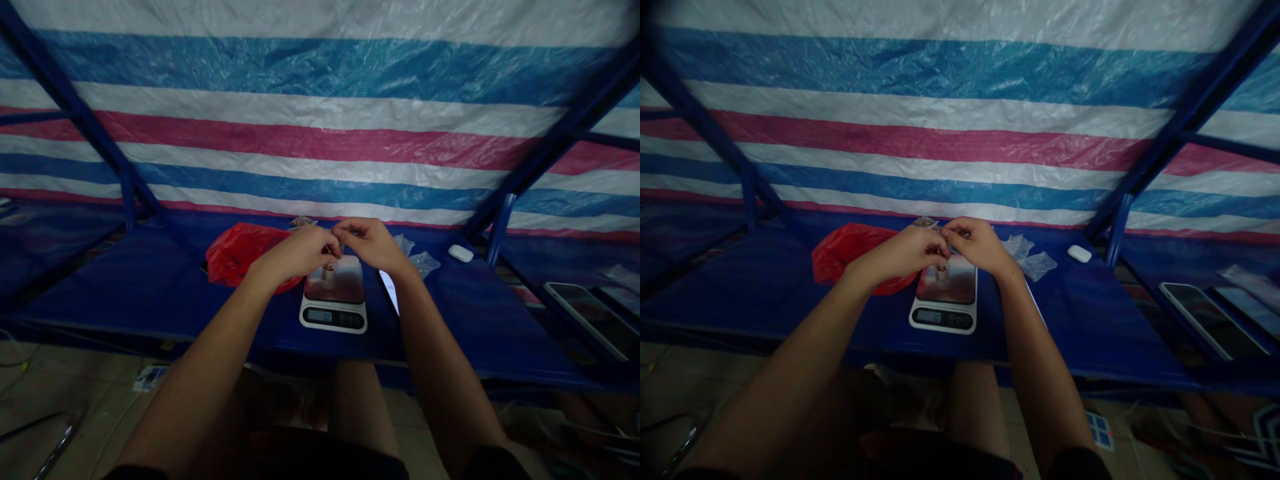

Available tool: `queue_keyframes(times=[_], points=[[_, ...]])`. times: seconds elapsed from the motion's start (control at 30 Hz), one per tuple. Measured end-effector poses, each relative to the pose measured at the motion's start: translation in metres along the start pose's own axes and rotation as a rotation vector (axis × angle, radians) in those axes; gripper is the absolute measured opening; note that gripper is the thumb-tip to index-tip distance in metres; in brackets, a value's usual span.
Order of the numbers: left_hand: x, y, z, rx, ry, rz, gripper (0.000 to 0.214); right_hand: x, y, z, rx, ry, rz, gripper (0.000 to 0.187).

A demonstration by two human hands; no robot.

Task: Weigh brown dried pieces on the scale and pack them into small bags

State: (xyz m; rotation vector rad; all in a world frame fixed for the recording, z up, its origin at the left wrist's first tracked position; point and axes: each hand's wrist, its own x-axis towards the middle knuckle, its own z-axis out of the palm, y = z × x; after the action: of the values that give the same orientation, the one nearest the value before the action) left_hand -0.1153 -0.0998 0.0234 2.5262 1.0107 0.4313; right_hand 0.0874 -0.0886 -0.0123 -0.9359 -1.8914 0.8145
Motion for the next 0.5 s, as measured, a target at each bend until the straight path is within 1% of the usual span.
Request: queue_keyframes(times=[0.07, 0.13, 0.23, 0.37, 0.5], points=[[0.001, 0.004, 0.003, -0.01, -0.047, -0.036, 0.024, -0.001, 0.001, 0.0, -0.007, 0.02, 0.015, 0.027], [0.001, 0.007, 0.005, 0.01, -0.057, -0.06, 0.024, -0.002, 0.004, -0.001, -0.008, 0.022, 0.022, 0.027], [0.003, 0.007, 0.006, 0.051, -0.075, -0.061, 0.024, -0.002, 0.011, -0.003, -0.035, -0.002, 0.029, 0.025], [0.007, 0.004, 0.007, 0.057, -0.094, -0.064, 0.026, 0.0, 0.024, -0.003, -0.143, -0.055, 0.069, 0.023], [0.007, 0.005, 0.006, 0.034, -0.092, -0.093, 0.026, 0.001, 0.032, -0.003, -0.232, -0.162, 0.053, 0.031]])
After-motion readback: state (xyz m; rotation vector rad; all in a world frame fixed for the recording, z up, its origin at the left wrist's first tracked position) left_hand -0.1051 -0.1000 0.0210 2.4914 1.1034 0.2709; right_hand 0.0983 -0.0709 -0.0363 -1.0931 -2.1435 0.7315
